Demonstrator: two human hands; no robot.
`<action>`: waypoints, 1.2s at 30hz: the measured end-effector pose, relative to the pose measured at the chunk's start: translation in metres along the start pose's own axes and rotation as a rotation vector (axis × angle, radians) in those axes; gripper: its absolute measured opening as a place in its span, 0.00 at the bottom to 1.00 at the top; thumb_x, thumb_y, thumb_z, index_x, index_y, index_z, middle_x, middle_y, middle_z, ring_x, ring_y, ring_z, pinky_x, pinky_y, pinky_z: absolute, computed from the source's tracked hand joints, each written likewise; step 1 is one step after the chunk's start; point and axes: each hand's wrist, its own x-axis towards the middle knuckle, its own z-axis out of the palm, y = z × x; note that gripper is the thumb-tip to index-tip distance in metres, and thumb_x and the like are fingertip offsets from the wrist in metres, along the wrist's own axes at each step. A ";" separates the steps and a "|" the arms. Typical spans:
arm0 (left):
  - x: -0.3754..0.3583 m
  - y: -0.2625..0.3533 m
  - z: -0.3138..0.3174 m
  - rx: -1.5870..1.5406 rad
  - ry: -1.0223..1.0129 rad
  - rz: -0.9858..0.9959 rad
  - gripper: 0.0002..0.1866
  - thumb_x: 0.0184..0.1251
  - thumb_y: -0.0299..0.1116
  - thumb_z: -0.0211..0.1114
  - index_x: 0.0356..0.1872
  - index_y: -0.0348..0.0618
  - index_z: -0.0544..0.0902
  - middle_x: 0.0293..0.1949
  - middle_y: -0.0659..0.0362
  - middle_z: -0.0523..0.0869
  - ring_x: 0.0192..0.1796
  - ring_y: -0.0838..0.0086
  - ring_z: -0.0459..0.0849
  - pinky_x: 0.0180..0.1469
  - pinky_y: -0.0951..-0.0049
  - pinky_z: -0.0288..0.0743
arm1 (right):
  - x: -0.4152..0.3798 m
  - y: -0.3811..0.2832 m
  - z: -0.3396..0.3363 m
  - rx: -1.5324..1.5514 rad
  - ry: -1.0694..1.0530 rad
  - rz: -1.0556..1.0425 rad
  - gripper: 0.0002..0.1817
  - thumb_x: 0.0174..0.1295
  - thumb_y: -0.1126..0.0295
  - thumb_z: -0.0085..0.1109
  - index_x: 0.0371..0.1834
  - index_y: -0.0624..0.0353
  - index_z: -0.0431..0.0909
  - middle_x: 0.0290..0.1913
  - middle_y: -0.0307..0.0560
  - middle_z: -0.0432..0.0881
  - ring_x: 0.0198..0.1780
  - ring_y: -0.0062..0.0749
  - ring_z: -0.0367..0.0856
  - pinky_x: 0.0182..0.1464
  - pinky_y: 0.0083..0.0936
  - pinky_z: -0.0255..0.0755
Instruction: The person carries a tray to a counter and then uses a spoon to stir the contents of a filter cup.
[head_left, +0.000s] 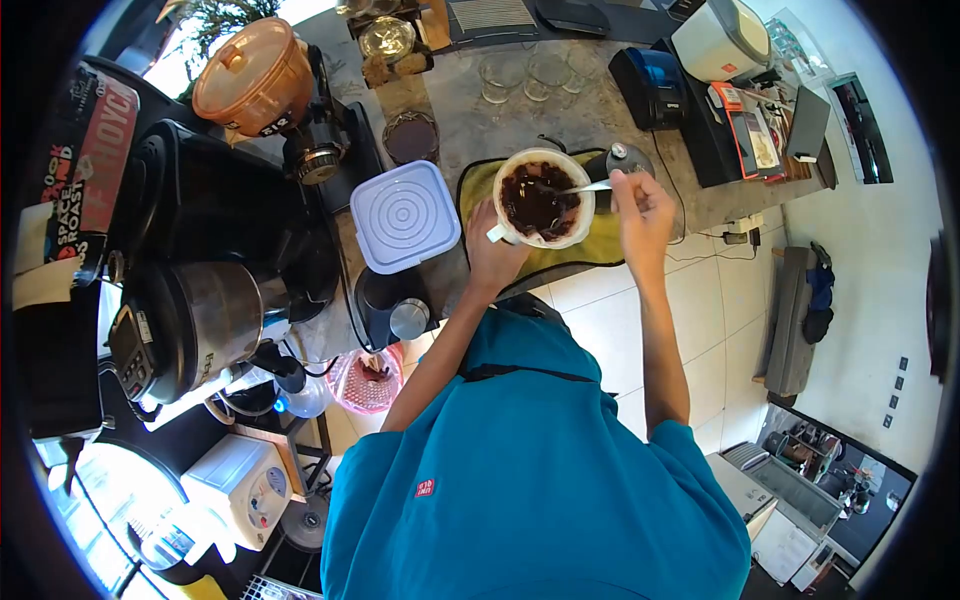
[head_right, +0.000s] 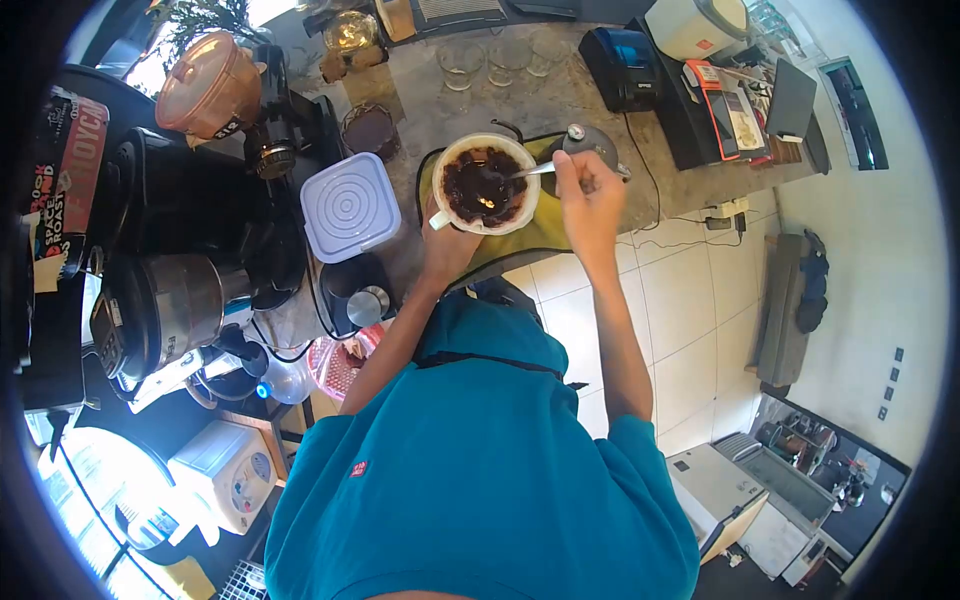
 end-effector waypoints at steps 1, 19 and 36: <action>0.000 0.000 0.001 -0.027 0.005 -0.033 0.25 0.42 0.35 0.75 0.46 0.40 0.81 0.45 0.50 0.82 0.51 0.52 0.78 0.55 0.56 0.70 | 0.000 0.005 0.001 -0.001 0.007 -0.001 0.12 0.66 0.71 0.60 0.23 0.61 0.75 0.18 0.31 0.70 0.22 0.11 0.62 0.25 0.16 0.55; 0.003 0.003 0.002 0.031 -0.022 -0.020 0.26 0.42 0.30 0.74 0.48 0.40 0.81 0.48 0.50 0.83 0.53 0.52 0.79 0.59 0.56 0.70 | 0.015 -0.014 -0.022 0.326 0.052 0.054 0.12 0.67 0.68 0.59 0.25 0.59 0.76 0.22 0.33 0.72 0.25 0.12 0.65 0.29 0.13 0.55; -0.009 -0.026 0.007 -0.046 -0.075 -0.079 0.26 0.42 0.30 0.75 0.47 0.38 0.81 0.49 0.49 0.82 0.54 0.52 0.79 0.60 0.55 0.69 | 0.013 -0.062 -0.029 -0.147 0.074 -0.297 0.09 0.64 0.71 0.63 0.27 0.63 0.78 0.20 0.32 0.72 0.24 0.12 0.66 0.28 0.15 0.59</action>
